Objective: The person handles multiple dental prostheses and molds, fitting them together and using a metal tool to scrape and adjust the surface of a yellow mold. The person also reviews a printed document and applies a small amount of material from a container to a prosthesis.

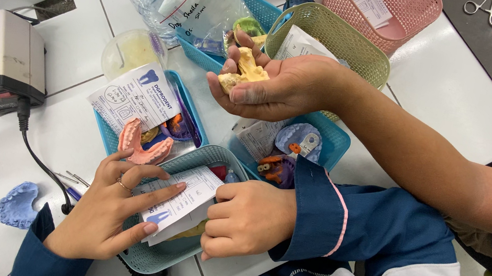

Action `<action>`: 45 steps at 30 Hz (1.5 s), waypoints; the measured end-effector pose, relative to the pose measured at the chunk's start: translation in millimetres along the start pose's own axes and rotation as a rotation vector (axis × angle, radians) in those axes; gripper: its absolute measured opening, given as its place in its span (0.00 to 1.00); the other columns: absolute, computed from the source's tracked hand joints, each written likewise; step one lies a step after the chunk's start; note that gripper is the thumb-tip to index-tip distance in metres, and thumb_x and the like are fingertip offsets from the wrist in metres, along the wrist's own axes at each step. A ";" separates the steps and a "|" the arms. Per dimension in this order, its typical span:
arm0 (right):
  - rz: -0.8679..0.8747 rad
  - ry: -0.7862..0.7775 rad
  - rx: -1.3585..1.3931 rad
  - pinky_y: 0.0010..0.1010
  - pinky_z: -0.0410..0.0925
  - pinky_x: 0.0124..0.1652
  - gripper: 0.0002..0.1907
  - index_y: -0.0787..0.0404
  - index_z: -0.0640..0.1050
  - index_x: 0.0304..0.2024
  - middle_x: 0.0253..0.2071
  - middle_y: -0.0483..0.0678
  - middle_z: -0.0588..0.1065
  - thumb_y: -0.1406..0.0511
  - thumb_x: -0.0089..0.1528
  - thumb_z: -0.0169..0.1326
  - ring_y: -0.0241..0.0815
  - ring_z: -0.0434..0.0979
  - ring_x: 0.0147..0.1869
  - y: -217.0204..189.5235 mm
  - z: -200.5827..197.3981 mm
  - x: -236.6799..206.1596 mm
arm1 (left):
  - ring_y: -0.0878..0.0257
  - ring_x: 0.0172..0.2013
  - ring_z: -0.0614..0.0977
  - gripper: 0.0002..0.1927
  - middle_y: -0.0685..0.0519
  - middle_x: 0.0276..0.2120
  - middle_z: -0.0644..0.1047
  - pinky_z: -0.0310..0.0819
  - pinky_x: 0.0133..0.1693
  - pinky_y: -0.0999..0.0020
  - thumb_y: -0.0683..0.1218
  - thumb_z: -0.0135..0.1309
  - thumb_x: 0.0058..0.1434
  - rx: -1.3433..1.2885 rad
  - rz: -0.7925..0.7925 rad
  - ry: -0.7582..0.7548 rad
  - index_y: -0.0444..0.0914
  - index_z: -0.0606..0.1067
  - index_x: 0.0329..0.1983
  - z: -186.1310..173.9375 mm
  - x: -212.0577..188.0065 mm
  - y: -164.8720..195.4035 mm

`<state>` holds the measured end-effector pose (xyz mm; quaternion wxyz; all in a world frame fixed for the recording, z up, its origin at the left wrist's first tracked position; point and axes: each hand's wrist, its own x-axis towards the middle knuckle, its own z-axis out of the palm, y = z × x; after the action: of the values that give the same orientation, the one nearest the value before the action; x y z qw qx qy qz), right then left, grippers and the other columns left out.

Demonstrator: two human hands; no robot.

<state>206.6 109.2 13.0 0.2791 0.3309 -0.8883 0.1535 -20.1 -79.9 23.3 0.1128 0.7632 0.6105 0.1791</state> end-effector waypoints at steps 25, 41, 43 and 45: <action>-0.007 0.013 0.008 0.31 0.65 0.37 0.14 0.59 0.74 0.37 0.28 0.40 0.69 0.57 0.70 0.58 0.38 0.72 0.34 0.1 1.0 -1.4 | 0.50 0.57 0.66 0.29 0.50 0.55 0.72 0.45 0.69 0.42 0.60 0.45 0.60 -0.010 0.009 0.001 0.49 0.77 0.61 -0.3 0.0 0.7; 0.006 -0.003 0.021 0.31 0.66 0.37 0.14 0.58 0.74 0.37 0.28 0.41 0.69 0.57 0.70 0.57 0.38 0.73 0.34 -0.3 0.0 -0.7 | 0.50 0.56 0.65 0.29 0.50 0.54 0.72 0.45 0.69 0.42 0.60 0.45 0.59 -0.006 -0.007 -0.002 0.50 0.77 0.61 0.6 0.4 0.4; 0.010 0.014 0.011 0.31 0.66 0.38 0.14 0.58 0.74 0.37 0.28 0.41 0.69 0.57 0.70 0.57 0.38 0.73 0.35 -0.6 -0.1 -0.9 | 0.50 0.56 0.65 0.29 0.50 0.55 0.72 0.45 0.69 0.42 0.60 0.45 0.59 -0.007 -0.007 -0.005 0.50 0.77 0.62 0.5 0.1 0.1; 0.011 0.012 0.013 0.31 0.66 0.38 0.14 0.58 0.74 0.37 0.28 0.40 0.69 0.57 0.70 0.58 0.38 0.72 0.35 -0.6 0.0 -1.2 | 0.50 0.57 0.65 0.29 0.50 0.55 0.72 0.45 0.69 0.42 0.60 0.45 0.59 -0.007 -0.007 -0.004 0.50 0.77 0.62 0.5 -0.1 0.0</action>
<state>207.8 109.3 12.4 0.2816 0.3269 -0.8873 0.1629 -19.9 -80.0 22.8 0.1172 0.7611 0.6122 0.1794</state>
